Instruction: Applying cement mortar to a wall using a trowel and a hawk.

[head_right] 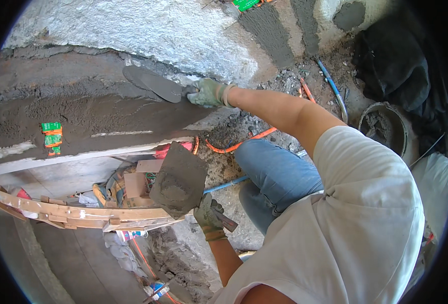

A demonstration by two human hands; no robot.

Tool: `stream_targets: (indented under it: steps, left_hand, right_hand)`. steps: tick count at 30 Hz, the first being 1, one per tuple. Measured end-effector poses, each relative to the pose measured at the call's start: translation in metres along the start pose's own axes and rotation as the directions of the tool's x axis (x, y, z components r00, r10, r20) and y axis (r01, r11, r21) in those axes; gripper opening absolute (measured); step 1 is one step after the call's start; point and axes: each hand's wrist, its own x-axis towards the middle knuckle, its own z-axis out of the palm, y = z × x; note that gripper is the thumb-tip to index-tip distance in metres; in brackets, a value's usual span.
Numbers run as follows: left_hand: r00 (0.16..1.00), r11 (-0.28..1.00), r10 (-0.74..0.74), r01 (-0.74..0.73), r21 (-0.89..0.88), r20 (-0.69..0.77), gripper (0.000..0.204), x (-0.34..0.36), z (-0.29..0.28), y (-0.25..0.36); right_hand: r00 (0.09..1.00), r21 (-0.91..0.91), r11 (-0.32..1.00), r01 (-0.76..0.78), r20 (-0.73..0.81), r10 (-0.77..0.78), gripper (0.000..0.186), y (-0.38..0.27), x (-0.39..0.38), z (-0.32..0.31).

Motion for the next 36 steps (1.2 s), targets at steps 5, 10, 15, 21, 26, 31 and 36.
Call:
stream_targets:
  steps: [5,10,15,21,26,31,36]
  left_hand:
    - [0.997,0.997,-0.033,0.029,0.073,0.064,0.015,0.005,0.025,0.01]
    - [0.997,0.999,-0.043,0.041,0.034,0.065,0.015,0.012,0.018,0.002]
    - [0.994,0.997,-0.05,0.044,0.058,0.095,0.016,0.008,0.022,0.0]
    - [0.988,0.991,-0.132,0.134,-0.015,0.083,0.018,0.011,0.01,-0.012]
    - [0.993,0.996,-0.092,0.092,0.007,0.077,0.015,0.009,0.007,-0.008]
    - [0.993,0.996,-0.094,0.094,0.008,0.076,0.015,0.014,0.015,-0.006]
    - [0.994,0.996,-0.084,0.085,-0.008,0.072,0.015,0.018,0.012,-0.009]
  right_hand:
    - [0.998,-0.237,0.971,0.032,-0.05,-0.045,0.03,0.055,0.003,-0.02]
    - [0.978,-0.042,0.978,-0.206,0.028,0.207,0.02,0.072,-0.04,-0.022]
    - [0.984,0.066,0.997,-0.031,0.175,0.019,0.015,0.005,0.012,-0.043]
    - [0.969,0.14,0.969,-0.203,0.17,0.179,0.022,-0.051,0.006,-0.013]
    - [0.998,-0.002,0.998,0.066,-0.009,-0.066,0.025,-0.023,0.01,-0.001]
    - [0.999,-0.139,0.99,0.019,-0.023,-0.023,0.022,0.023,0.0,-0.004]
    - [0.97,0.479,0.848,-0.228,0.187,0.155,0.017,0.061,-0.037,-0.008]
